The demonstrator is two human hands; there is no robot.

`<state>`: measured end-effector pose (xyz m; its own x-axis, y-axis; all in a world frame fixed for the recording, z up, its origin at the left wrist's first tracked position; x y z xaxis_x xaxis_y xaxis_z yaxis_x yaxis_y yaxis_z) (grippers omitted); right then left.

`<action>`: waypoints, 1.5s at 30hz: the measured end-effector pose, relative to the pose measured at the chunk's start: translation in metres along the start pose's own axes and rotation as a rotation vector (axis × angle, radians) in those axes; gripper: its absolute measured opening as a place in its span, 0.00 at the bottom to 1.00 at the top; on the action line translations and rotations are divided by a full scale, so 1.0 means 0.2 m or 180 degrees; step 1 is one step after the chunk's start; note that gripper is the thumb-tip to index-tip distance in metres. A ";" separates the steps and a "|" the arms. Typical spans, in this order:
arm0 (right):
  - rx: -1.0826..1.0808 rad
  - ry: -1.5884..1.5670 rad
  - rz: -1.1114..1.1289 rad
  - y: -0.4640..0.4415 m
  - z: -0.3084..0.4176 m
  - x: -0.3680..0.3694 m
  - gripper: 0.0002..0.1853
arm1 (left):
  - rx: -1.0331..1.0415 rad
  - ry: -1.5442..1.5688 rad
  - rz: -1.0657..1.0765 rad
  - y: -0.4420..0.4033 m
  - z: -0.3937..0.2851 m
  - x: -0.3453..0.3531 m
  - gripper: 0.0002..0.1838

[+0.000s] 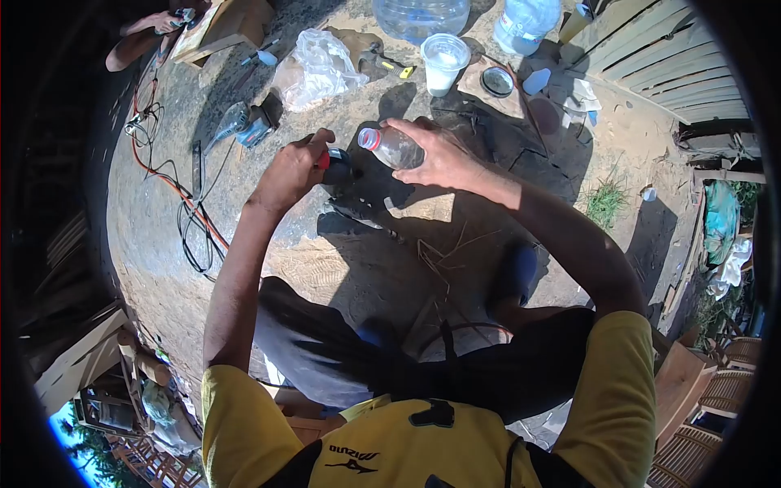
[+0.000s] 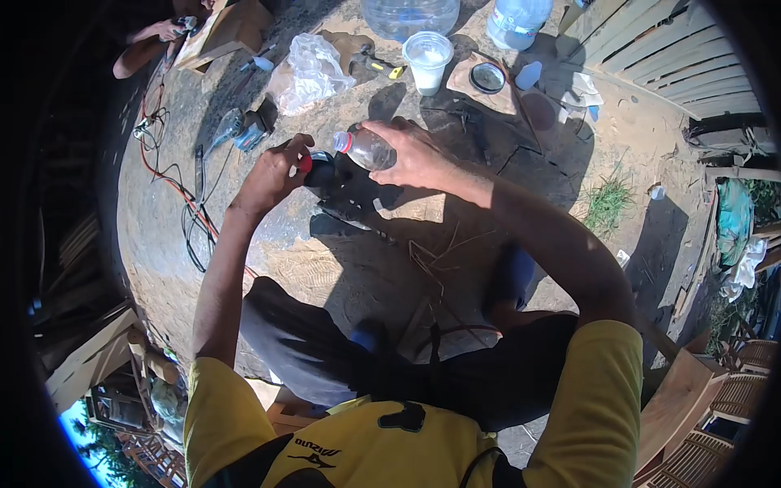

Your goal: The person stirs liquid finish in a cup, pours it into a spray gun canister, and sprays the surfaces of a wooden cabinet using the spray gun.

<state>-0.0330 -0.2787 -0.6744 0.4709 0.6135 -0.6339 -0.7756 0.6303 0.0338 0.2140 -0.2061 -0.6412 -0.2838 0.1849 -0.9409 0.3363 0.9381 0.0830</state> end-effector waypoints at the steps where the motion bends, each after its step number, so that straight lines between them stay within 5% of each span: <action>1: 0.0171 -0.0158 0.0163 -0.01 -0.01 0.01 0.51 | 0.0007 0.0380 -0.0028 -0.01 0.02 -0.01 0.29; 5: -0.0128 -0.0301 -0.0129 -0.07 -0.07 0.08 0.51 | -0.0508 0.1740 -0.0469 -0.02 -0.02 -0.13 0.28; 9: -0.0029 -0.0365 -0.0269 -0.10 -0.06 0.05 0.50 | -0.0281 0.1887 -0.0863 -0.06 -0.09 -0.19 0.23; 18: 0.0004 -0.0249 -0.0337 -0.19 -0.07 0.02 0.51 | 0.0312 0.0849 -0.0947 -0.26 -0.21 -0.39 0.22; 20: -0.0027 -0.0357 -0.0439 -0.22 -0.08 0.01 0.51 | -0.0202 0.0095 -0.0458 -0.29 -0.18 -0.41 0.27; 24: 0.0077 -0.0477 -0.0423 -0.26 -0.05 0.00 0.52 | -0.0101 -0.0286 -0.0229 -0.39 -0.20 -0.37 0.27; 32: -0.0083 -0.0579 -0.0738 -0.38 -0.12 -0.06 0.56 | 0.0170 0.1099 -0.0416 -0.55 -0.08 -0.41 0.27; 45: 0.0586 -0.0187 -0.1178 -0.61 -0.17 -0.14 0.47 | 0.0712 0.0682 -0.1111 -0.86 -0.05 -0.35 0.24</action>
Point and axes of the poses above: each hand's wrist, its own y-axis away from the middle knuckle, its own x-axis out of the palm, z = x × y, the point moved 5 cm from there along -y, towards the middle knuckle, and after that the axes turned 2 degrees about z, right-handed, at the moved point
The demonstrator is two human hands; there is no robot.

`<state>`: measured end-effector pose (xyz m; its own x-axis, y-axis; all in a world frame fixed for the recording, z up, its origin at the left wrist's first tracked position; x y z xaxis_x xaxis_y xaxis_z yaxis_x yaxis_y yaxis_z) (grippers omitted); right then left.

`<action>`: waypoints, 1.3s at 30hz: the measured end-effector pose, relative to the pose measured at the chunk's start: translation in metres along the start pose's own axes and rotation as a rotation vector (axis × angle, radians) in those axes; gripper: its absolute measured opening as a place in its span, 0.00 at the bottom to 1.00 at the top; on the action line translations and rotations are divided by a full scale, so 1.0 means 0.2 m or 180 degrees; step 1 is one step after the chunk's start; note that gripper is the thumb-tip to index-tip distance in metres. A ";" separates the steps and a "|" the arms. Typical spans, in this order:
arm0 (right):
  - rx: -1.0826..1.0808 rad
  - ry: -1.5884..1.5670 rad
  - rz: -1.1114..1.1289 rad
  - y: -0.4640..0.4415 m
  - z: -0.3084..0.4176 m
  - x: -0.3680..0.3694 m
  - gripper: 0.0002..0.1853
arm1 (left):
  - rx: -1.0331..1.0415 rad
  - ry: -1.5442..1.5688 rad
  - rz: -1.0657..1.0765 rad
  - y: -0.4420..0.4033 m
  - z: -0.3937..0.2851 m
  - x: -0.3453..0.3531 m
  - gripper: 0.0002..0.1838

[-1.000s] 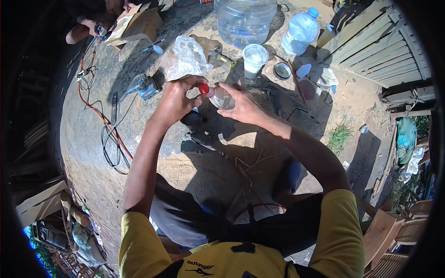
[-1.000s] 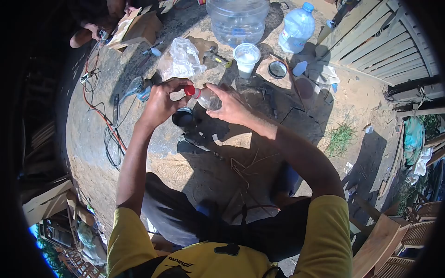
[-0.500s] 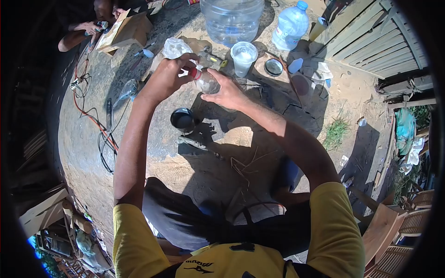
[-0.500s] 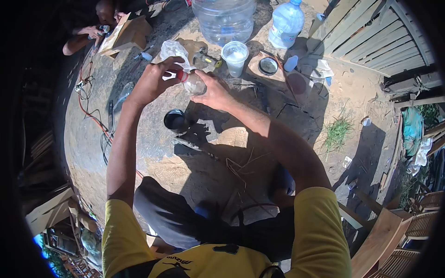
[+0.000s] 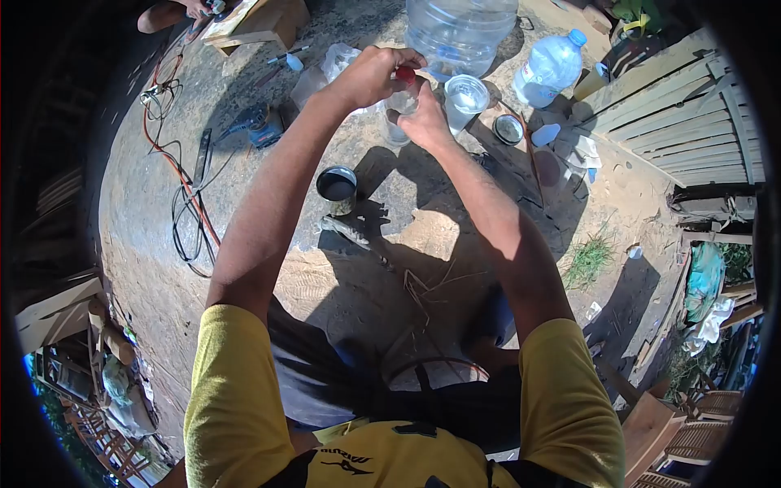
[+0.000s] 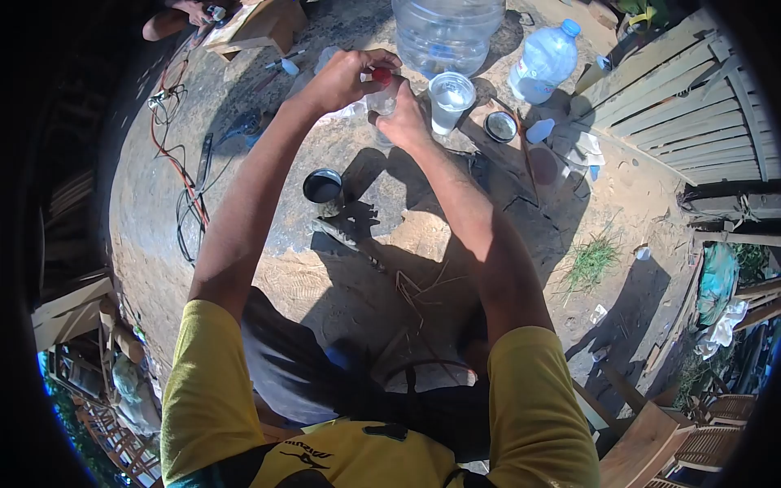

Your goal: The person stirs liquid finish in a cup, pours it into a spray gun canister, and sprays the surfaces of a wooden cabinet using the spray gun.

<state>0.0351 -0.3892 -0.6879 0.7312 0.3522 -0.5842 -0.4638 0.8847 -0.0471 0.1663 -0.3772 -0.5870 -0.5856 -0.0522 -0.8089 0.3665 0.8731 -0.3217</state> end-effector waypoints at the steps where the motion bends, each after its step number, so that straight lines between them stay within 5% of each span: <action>1: 0.0028 0.0062 -0.0021 0.00 0.00 0.00 0.46 | 0.0010 -0.0027 -0.0060 0.00 0.00 -0.01 0.25; 10: 0.0010 0.0042 0.0207 -0.03 -0.03 0.03 0.51 | -0.0416 -0.0038 0.0310 0.07 0.03 -0.05 0.33; 18: 0.0180 0.0468 0.0165 0.04 -0.02 -0.02 0.53 | -0.0266 -0.0049 -0.0135 0.14 0.00 -0.12 0.44; 21: -0.0380 0.0910 0.0230 0.36 -0.06 -0.11 0.38 | -0.0790 0.0117 -0.0414 0.40 -0.06 -0.23 0.49; 23: -0.0056 0.1349 0.0887 0.65 -0.15 -0.27 0.30 | -0.1272 0.0978 -0.0509 0.72 0.01 -0.15 0.62; 27: 0.0715 0.1443 -0.0285 0.93 -0.66 -0.69 0.19 | -0.2017 0.1580 -0.0125 1.31 0.17 0.25 0.76; 29: 0.0708 0.2095 -0.0911 0.91 -0.89 -0.86 0.16 | -0.2083 0.2415 -0.0302 1.45 0.23 0.44 0.76; 33: 0.0979 0.2093 -0.0709 0.80 -1.04 -0.95 0.15 | -0.2034 0.2626 -0.0364 1.44 0.21 0.60 0.70; 35: 0.1217 0.2020 -0.0574 0.77 -1.09 -0.95 0.16 | -0.2209 0.3702 -0.0704 1.42 0.20 0.64 0.60; 36: 0.1198 0.2017 -0.0581 0.76 -1.10 -0.94 0.16 | -0.2051 0.3402 -0.0897 1.40 0.21 0.65 0.51; 39: 0.1260 0.2074 -0.0593 0.78 -1.11 -0.96 0.15 | -0.1966 0.4373 -0.1004 1.39 0.21 0.69 0.46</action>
Point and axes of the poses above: each hand's wrist, its own y-axis away from the middle knuckle, its own x-axis out of the palm, z = x × y, the point moved 5 cm from there along -y, towards the middle knuckle, and after that the axes turned 2 degrees about z, right-handed, at the moved point
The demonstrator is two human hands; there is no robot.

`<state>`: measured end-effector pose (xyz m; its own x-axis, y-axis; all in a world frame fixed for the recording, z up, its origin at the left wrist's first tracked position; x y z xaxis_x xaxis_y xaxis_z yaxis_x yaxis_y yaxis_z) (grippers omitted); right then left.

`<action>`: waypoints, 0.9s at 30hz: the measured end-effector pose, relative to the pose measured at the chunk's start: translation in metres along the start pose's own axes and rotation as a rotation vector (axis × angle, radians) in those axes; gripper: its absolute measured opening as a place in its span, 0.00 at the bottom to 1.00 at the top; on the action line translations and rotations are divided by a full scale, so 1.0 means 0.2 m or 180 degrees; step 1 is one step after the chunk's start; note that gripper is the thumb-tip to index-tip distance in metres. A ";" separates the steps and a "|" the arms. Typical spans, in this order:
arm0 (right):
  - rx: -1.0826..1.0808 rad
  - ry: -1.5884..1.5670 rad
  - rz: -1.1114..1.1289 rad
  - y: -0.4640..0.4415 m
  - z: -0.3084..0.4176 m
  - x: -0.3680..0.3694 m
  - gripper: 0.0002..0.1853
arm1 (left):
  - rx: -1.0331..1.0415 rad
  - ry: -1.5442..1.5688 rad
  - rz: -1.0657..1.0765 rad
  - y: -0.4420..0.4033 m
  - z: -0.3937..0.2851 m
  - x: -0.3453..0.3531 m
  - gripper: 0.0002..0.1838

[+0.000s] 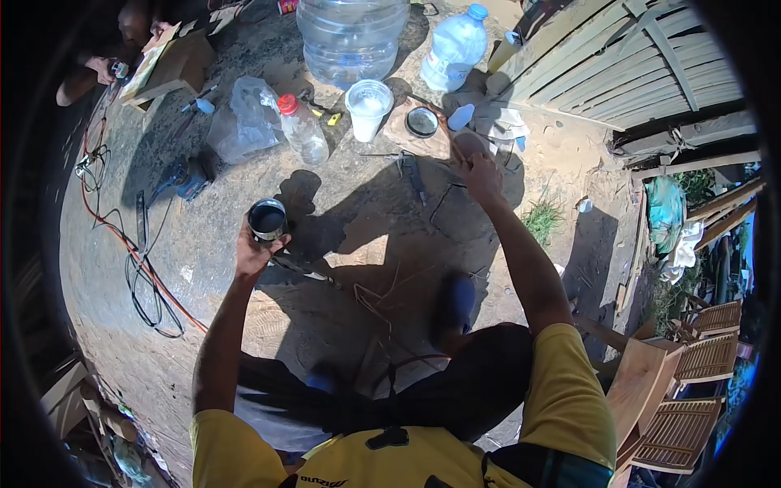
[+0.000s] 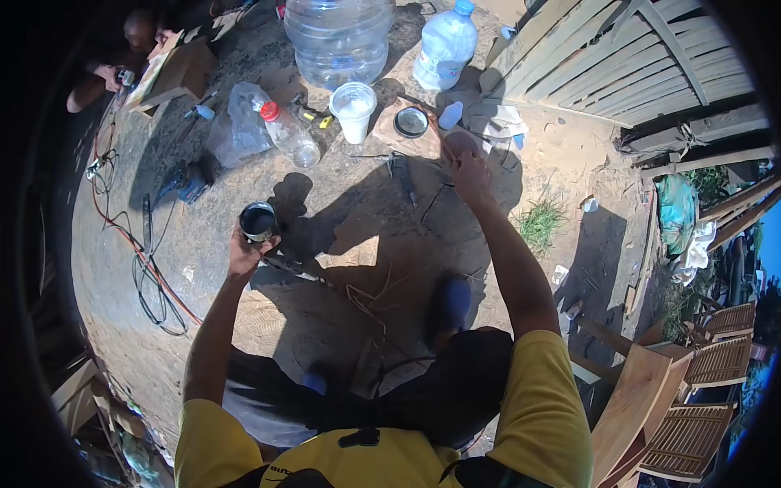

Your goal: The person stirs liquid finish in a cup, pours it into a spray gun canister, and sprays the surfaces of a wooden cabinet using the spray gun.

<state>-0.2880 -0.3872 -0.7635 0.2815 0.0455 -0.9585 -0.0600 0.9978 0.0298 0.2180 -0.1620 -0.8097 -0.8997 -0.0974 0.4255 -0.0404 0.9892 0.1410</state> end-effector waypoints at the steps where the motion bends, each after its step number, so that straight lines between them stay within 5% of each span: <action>1: 0.0001 0.0013 -0.0092 0.01 0.00 -0.01 0.15 | 0.0019 0.0008 0.0002 -0.01 0.01 -0.01 0.46; 3: -0.0016 0.0040 -0.0174 0.07 0.00 -0.03 0.14 | 0.0442 -0.1300 -0.0129 0.00 -0.01 -0.03 0.44; 7: -0.0323 0.0312 -0.0792 0.35 -0.05 -0.28 0.10 | 0.0361 -0.1420 -0.0114 0.07 -0.14 0.12 0.45; 10: -0.0716 -0.0205 -0.1040 0.64 0.24 -0.72 0.03 | 0.0142 -0.0786 -0.0248 0.09 -0.20 0.30 0.47; 14: -0.1708 -0.0678 -0.0167 0.82 0.82 -1.15 0.12 | 0.0717 -0.2609 -0.0129 0.16 -0.43 0.53 0.49; 19: -0.3270 0.0408 0.0263 0.84 1.36 -1.15 0.07 | 0.0903 -0.2593 -0.0198 0.19 -0.51 0.69 0.48; 23: -0.3741 0.0960 0.0010 0.83 1.59 -0.96 0.05 | 0.0911 -0.2577 -0.0322 0.23 -0.51 0.75 0.48; 25: -0.3623 0.1496 0.0752 0.85 1.65 -0.88 0.11 | 0.0772 -0.2475 -0.0382 0.24 -0.50 0.73 0.47; 27: -0.3885 0.1213 0.0572 0.86 1.67 -0.88 0.11 | 0.0817 -0.2458 -0.0383 0.25 -0.48 0.72 0.47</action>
Point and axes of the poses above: each hand's wrist, its own y-axis away from the middle knuckle, its own x-axis out of the palm, z = x × y, the point moved 5 cm from there along -y, towards the middle knuckle, and after that the axes turned 2 degrees about z, right-handed, at the moved point
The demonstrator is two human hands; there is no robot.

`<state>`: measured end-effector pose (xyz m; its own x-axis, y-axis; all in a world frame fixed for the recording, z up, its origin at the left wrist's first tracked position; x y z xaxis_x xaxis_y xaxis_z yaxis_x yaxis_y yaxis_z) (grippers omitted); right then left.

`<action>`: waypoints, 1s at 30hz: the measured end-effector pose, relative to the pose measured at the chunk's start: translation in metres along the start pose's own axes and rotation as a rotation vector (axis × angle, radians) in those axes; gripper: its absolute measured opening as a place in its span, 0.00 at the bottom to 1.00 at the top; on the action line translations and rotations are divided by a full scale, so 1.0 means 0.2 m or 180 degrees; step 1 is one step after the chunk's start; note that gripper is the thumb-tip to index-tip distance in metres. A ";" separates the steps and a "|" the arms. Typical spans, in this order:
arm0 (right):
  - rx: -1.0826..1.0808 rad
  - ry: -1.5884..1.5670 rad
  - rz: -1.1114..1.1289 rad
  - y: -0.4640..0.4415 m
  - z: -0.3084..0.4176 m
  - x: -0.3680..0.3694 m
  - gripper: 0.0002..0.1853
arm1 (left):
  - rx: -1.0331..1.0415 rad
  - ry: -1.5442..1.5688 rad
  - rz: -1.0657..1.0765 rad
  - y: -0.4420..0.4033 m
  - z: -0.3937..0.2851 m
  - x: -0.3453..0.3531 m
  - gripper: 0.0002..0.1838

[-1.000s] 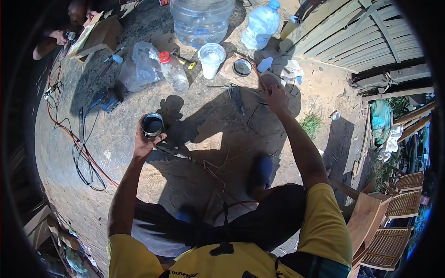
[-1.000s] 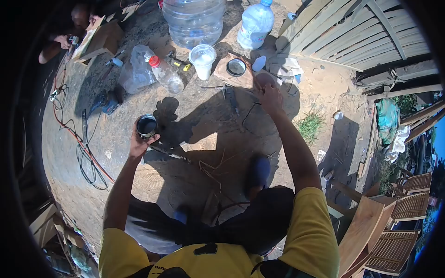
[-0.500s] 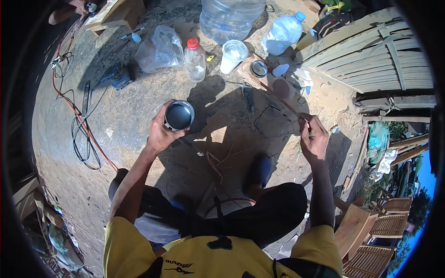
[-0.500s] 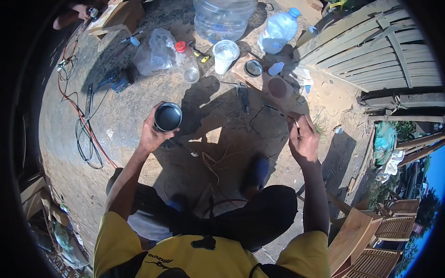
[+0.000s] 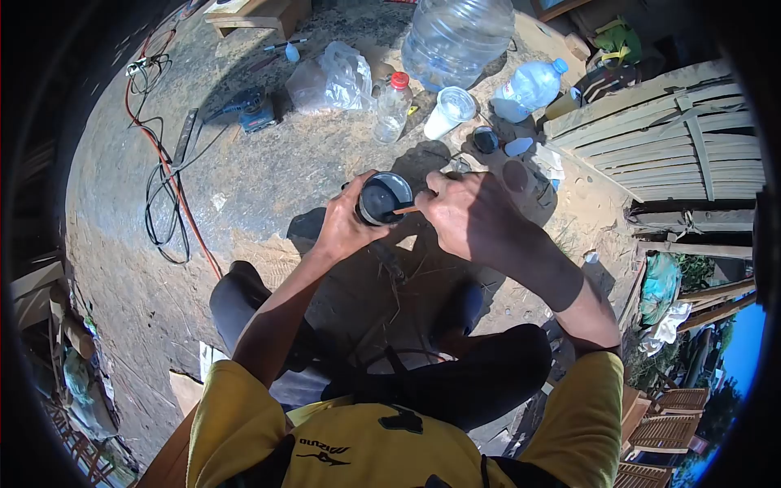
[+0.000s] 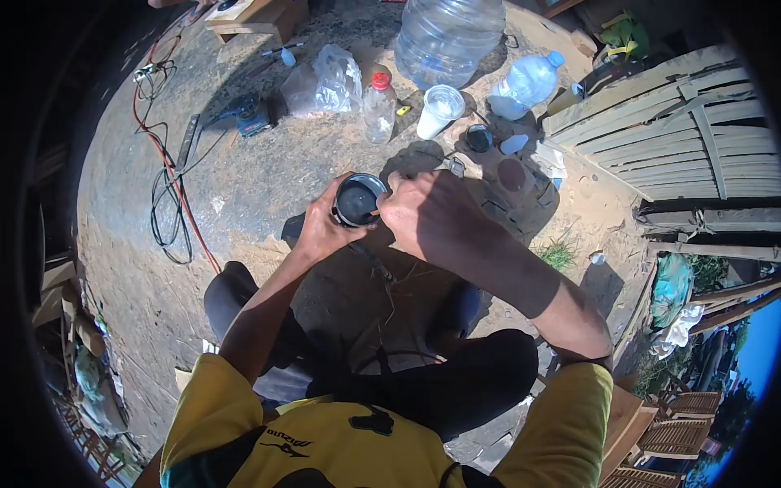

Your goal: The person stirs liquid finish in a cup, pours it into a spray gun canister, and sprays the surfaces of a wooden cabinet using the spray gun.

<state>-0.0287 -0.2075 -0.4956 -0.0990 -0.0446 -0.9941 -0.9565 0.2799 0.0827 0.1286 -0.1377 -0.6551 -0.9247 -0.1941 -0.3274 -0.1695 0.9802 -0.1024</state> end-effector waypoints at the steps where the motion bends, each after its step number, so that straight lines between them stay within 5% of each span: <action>1: -0.0199 -0.0115 -0.0325 0.00 0.01 -0.02 0.10 | 0.0028 0.0004 0.0011 0.00 0.01 0.01 0.47; 17: 0.0648 -0.0252 -0.0185 0.11 -0.10 0.09 0.05 | -0.0018 0.0097 0.0118 -0.02 -0.03 0.08 0.45; 23: 0.1003 -0.1075 -0.0476 0.43 -0.26 0.11 0.05 | 0.0004 -0.0031 0.0021 -0.04 0.04 0.10 0.46; 30: 0.2177 -0.2647 -0.0626 1.07 -0.54 0.83 0.14 | -0.0060 0.0195 0.0035 -0.08 0.08 0.11 0.44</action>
<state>-0.2799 -0.2579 -0.6351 0.5010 0.4427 -0.7436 -0.5552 0.8236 0.1163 0.1171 -0.1574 -0.6756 -0.9455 -0.1813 -0.2703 -0.1652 0.9829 -0.0811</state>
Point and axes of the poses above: each hand's wrist, its own y-axis away from the middle knuckle, its own x-axis out of the palm, z = x × y, the point moved 5 cm from there along -y, towards the middle knuckle, and after that the axes turned 2 degrees about z, right-handed, at the moved point
